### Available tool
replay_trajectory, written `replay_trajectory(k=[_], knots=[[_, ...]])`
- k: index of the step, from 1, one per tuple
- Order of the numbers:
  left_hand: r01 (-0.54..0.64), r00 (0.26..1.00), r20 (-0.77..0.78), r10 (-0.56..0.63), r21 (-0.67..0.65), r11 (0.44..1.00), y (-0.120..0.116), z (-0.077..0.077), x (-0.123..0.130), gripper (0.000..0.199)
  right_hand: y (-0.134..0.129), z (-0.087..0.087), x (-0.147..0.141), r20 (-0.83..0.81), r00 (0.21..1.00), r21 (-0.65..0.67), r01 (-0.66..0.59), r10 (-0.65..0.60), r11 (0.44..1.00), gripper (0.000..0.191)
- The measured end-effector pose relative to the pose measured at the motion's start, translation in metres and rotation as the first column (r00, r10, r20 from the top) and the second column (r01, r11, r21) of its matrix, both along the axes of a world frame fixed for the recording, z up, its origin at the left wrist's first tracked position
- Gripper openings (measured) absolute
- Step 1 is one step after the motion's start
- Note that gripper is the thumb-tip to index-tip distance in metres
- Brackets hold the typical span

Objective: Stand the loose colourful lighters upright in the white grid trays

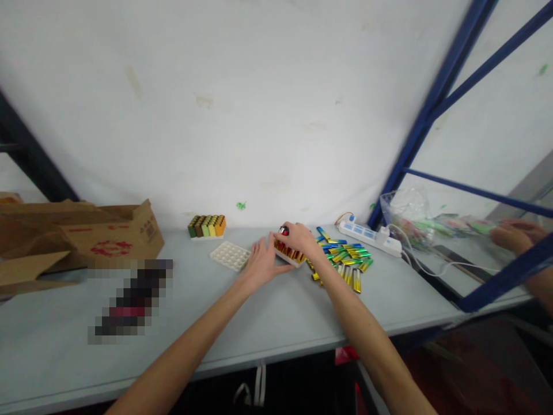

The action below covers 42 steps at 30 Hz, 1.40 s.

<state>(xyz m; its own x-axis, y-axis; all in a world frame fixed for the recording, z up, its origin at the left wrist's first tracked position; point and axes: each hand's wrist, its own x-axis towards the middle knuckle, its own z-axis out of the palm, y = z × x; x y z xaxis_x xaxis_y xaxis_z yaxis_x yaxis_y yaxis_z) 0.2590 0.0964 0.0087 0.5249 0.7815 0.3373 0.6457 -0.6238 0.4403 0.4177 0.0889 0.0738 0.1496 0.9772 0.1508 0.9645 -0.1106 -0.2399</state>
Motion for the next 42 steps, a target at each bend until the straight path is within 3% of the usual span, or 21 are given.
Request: replay_trajectory(k=[5, 9, 13, 26, 34, 42], knots=[[0.121, 0.983, 0.153, -0.106, -0.088, 0.989, -0.016, -0.007, 0.026, 0.138, -0.004, 0.0, 0.031, -0.124, 0.991, -0.016, 0.038, -0.04, 0.999, 0.059], [0.152, 0.952, 0.291, -0.1, -0.161, 0.975, -0.021, -0.011, 0.047, 0.133, -0.009, -0.006, 0.048, -0.205, 0.972, -0.048, 0.102, -0.11, 0.994, 0.062], [0.164, 0.939, 0.328, -0.101, -0.172, 0.971, -0.022, -0.011, 0.058, 0.125, -0.01, -0.012, 0.059, -0.211, 0.965, -0.05, 0.15, -0.158, 0.987, 0.059], [0.226, 0.933, 0.315, -0.173, -0.141, 0.964, -0.021, -0.001, 0.053, 0.105, -0.007, -0.024, 0.07, -0.259, 0.925, -0.058, 0.272, -0.278, 0.961, 0.063], [0.244, 0.938, 0.277, -0.208, -0.102, 0.964, -0.015, -0.002, 0.051, 0.101, -0.007, -0.028, 0.068, -0.262, 0.927, -0.007, 0.276, -0.269, 0.961, 0.058], [0.285, 0.937, 0.244, -0.25, -0.117, 0.951, -0.01, 0.004, 0.051, 0.1, -0.012, -0.032, 0.071, -0.264, 0.942, 0.124, 0.245, -0.206, 0.962, 0.042]])
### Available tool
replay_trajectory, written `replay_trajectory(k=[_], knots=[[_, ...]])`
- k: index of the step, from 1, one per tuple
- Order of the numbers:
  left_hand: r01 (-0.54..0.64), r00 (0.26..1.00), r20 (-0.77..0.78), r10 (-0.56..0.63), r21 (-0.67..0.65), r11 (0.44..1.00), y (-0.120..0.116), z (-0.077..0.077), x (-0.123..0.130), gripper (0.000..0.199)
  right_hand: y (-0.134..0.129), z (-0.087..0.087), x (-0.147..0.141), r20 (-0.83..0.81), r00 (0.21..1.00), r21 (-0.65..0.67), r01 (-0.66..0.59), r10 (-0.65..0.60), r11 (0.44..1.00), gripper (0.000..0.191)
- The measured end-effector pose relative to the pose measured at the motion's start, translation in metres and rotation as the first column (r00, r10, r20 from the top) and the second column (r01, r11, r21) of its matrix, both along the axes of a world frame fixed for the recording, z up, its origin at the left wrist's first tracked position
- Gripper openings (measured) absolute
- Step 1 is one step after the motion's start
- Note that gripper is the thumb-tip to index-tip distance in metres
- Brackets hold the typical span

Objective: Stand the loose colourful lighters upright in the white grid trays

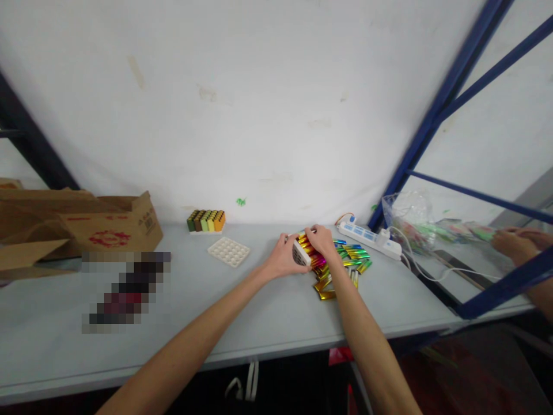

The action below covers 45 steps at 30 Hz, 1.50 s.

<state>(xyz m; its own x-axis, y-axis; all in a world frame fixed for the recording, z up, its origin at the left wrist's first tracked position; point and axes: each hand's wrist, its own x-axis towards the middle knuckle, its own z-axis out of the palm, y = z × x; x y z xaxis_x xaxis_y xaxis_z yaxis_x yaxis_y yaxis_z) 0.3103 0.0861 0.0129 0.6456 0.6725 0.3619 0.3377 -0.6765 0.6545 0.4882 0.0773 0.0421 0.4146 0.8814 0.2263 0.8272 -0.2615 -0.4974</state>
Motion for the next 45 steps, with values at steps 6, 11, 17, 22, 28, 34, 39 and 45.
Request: replay_trajectory(k=[6, 11, 17, 22, 28, 34, 39, 45], knots=[[0.02, 1.0, -0.02, -0.02, 0.008, 1.0, -0.001, -0.002, -0.003, 0.103, -0.018, -0.005, 0.007, -0.038, 0.992, 0.095, -0.12, 0.124, 0.988, 0.031], [0.032, 0.999, -0.014, -0.032, 0.005, 0.999, -0.006, 0.001, -0.005, 0.103, -0.034, -0.011, 0.007, -0.097, 0.958, 0.283, -0.235, 0.271, 0.93, 0.033], [0.034, 0.999, 0.008, -0.034, 0.006, 0.999, -0.009, 0.001, -0.005, 0.098, -0.047, -0.014, 0.0, 0.002, 0.907, 0.352, -0.395, 0.421, 0.848, 0.037], [0.044, 0.999, 0.005, -0.043, -0.021, 0.999, -0.008, -0.002, -0.007, 0.106, -0.048, -0.019, 0.009, -0.042, 0.929, 0.376, -0.327, 0.368, 0.867, 0.036], [0.043, 0.999, -0.019, -0.043, 0.002, 0.999, -0.005, -0.002, -0.012, 0.107, -0.05, -0.024, 0.029, -0.126, 0.927, 0.391, -0.282, 0.354, 0.876, 0.038], [0.048, 0.997, -0.057, -0.048, -0.016, 0.999, -0.001, 0.003, -0.018, 0.106, -0.049, -0.026, 0.037, -0.187, 0.921, 0.379, -0.253, 0.342, 0.89, 0.038], [0.088, 0.994, -0.061, -0.088, -0.012, 0.996, -0.002, 0.01, -0.024, 0.099, -0.046, -0.032, 0.043, -0.158, 0.933, 0.372, -0.246, 0.322, 0.895, 0.038], [0.077, 0.996, -0.051, -0.077, 0.009, 0.997, -0.003, 0.011, -0.024, 0.095, -0.045, -0.035, 0.04, -0.113, 0.943, 0.343, -0.257, 0.312, 0.904, 0.038]])
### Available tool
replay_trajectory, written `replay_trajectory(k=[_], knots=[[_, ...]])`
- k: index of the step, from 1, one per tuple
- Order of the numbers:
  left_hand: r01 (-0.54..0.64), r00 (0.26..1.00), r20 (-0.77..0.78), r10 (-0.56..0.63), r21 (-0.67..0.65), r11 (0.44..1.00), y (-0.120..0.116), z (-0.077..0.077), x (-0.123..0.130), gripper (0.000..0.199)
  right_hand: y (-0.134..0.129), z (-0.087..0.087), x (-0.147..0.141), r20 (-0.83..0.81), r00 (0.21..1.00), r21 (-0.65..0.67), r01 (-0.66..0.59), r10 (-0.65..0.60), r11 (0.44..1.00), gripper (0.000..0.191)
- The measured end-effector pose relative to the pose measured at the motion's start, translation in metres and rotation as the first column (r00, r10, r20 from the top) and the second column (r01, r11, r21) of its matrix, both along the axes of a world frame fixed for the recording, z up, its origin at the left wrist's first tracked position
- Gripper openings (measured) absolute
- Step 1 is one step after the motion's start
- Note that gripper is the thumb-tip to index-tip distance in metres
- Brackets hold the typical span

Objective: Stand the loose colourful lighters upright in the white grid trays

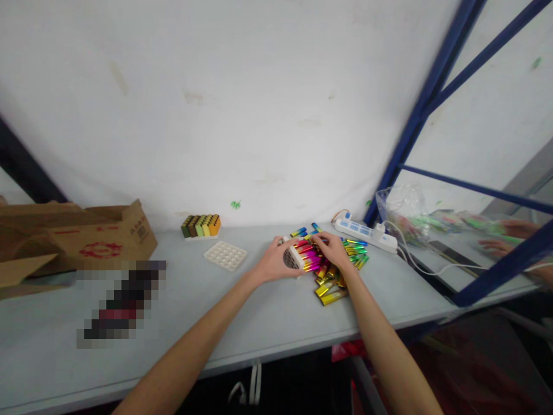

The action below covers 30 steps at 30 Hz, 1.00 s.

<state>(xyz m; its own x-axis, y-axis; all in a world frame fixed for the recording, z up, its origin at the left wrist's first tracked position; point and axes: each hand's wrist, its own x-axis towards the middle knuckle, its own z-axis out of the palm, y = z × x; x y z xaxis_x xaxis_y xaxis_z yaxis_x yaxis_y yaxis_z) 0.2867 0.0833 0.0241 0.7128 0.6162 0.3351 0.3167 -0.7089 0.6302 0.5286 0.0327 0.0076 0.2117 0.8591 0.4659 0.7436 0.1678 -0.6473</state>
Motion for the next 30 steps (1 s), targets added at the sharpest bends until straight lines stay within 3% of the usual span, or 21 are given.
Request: replay_trajectory(k=[4, 8, 10, 13, 15, 19, 30], knots=[[-0.003, 0.999, -0.035, 0.003, 0.0, 1.0, 0.001, -0.001, 0.0, 0.098, -0.001, 0.003, -0.004, 0.038, 0.999, -0.019, 0.001, -0.001, 1.0, 0.04], [0.0, 1.0, -0.031, 0.0, -0.004, 1.0, 0.0, 0.0, 0.0, 0.106, -0.004, 0.011, -0.015, 0.134, 0.991, 0.06, -0.01, 0.002, 0.998, 0.043], [-0.013, 1.0, 0.009, 0.014, -0.004, 1.0, -0.001, -0.001, 0.001, 0.114, -0.004, 0.013, -0.025, 0.181, 0.981, 0.096, -0.083, 0.065, 0.992, 0.045], [-0.046, 0.998, 0.049, 0.047, -0.012, 0.999, -0.001, -0.004, 0.001, 0.118, 0.001, 0.008, -0.04, 0.244, 0.943, 0.036, -0.239, 0.224, 0.97, 0.047], [-0.051, 0.997, 0.058, 0.051, -0.008, 0.999, -0.001, -0.006, 0.0, 0.115, 0.005, 0.001, -0.045, 0.277, 0.916, -0.041, -0.29, 0.29, 0.956, 0.048], [-0.029, 0.998, 0.052, 0.027, 0.026, 0.999, 0.0, -0.005, -0.002, 0.109, 0.01, -0.009, -0.043, 0.303, 0.905, -0.103, -0.281, 0.299, 0.954, 0.048], [-0.009, 1.0, 0.028, 0.008, 0.043, 0.999, 0.0, -0.002, -0.008, 0.096, 0.0, -0.001, -0.033, 0.277, 0.906, -0.077, -0.311, 0.32, 0.947, 0.045]])
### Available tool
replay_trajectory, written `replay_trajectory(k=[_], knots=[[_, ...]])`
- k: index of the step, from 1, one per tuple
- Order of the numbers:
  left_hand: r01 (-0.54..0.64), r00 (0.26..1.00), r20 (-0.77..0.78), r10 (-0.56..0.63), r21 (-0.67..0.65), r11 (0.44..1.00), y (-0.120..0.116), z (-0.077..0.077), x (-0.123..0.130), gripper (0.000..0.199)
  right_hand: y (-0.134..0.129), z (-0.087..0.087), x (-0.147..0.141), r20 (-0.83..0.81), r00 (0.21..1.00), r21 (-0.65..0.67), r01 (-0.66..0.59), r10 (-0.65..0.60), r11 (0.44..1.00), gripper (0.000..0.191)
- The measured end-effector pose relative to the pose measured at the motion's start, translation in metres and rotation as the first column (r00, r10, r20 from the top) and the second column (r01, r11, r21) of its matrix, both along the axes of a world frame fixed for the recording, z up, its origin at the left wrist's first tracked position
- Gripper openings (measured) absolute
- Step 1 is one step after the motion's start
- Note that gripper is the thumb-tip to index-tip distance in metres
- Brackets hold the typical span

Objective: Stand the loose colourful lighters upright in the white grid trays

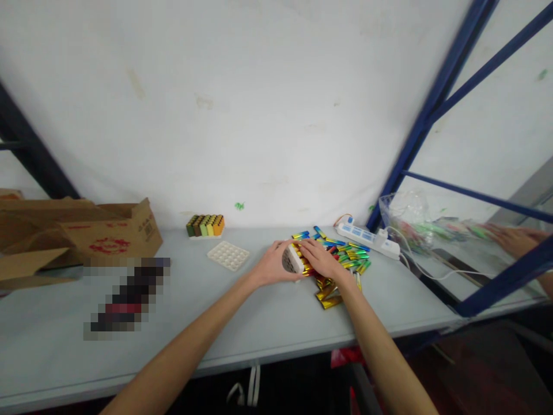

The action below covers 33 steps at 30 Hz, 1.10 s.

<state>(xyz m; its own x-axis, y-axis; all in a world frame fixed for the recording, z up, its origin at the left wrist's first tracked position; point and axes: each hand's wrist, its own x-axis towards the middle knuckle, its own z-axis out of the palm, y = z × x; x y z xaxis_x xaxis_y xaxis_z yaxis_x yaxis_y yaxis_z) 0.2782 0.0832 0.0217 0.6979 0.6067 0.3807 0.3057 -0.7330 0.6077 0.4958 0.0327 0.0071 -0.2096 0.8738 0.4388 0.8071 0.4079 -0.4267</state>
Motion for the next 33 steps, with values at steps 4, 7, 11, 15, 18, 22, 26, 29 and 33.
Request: replay_trajectory(k=[4, 7, 11, 15, 18, 22, 26, 29, 33], knots=[[-0.012, 1.0, -0.008, 0.012, -0.003, 1.0, 0.002, -0.003, -0.003, 0.1, -0.002, -0.003, 0.011, -0.041, 0.997, -0.006, 0.06, -0.06, 0.998, 0.041], [-0.022, 1.0, -0.022, 0.022, -0.006, 1.0, 0.003, -0.004, -0.007, 0.102, -0.001, -0.003, 0.02, -0.047, 0.995, -0.021, 0.082, -0.082, 0.996, 0.04], [-0.031, 0.998, -0.053, 0.03, -0.003, 1.0, 0.002, -0.002, -0.016, 0.102, -0.003, -0.001, 0.026, -0.03, 0.995, -0.03, 0.097, -0.098, 0.995, 0.035], [-0.029, 0.997, -0.069, 0.029, 0.004, 1.0, -0.001, 0.0, -0.018, 0.101, -0.005, 0.003, 0.015, -0.027, 0.987, 0.014, 0.159, -0.159, 0.987, 0.033], [-0.022, 0.999, -0.036, 0.022, 0.003, 1.0, -0.002, 0.0, -0.013, 0.1, -0.006, 0.006, -0.005, -0.019, 0.975, 0.077, 0.221, -0.221, 0.972, 0.034], [-0.007, 1.0, -0.018, 0.006, -0.012, 1.0, -0.004, 0.001, -0.009, 0.098, -0.005, 0.007, -0.032, 0.066, 0.984, 0.039, 0.163, -0.165, 0.986, 0.039], [0.016, 1.0, -0.003, -0.016, 0.003, 1.0, -0.003, 0.001, -0.011, 0.093, -0.007, 0.006, -0.039, 0.232, 0.969, -0.028, 0.097, -0.088, 0.995, 0.045], [0.009, 1.0, -0.02, -0.008, 0.023, 1.0, -0.003, 0.001, -0.015, 0.092, -0.01, 0.006, -0.034, 0.295, 0.951, -0.04, 0.103, -0.087, 0.994, 0.047], [-0.014, 0.998, -0.067, 0.016, 0.023, 1.0, -0.004, 0.004, -0.023, 0.096, -0.01, 0.003, -0.024, 0.316, 0.936, -0.032, 0.173, -0.154, 0.984, 0.048]])
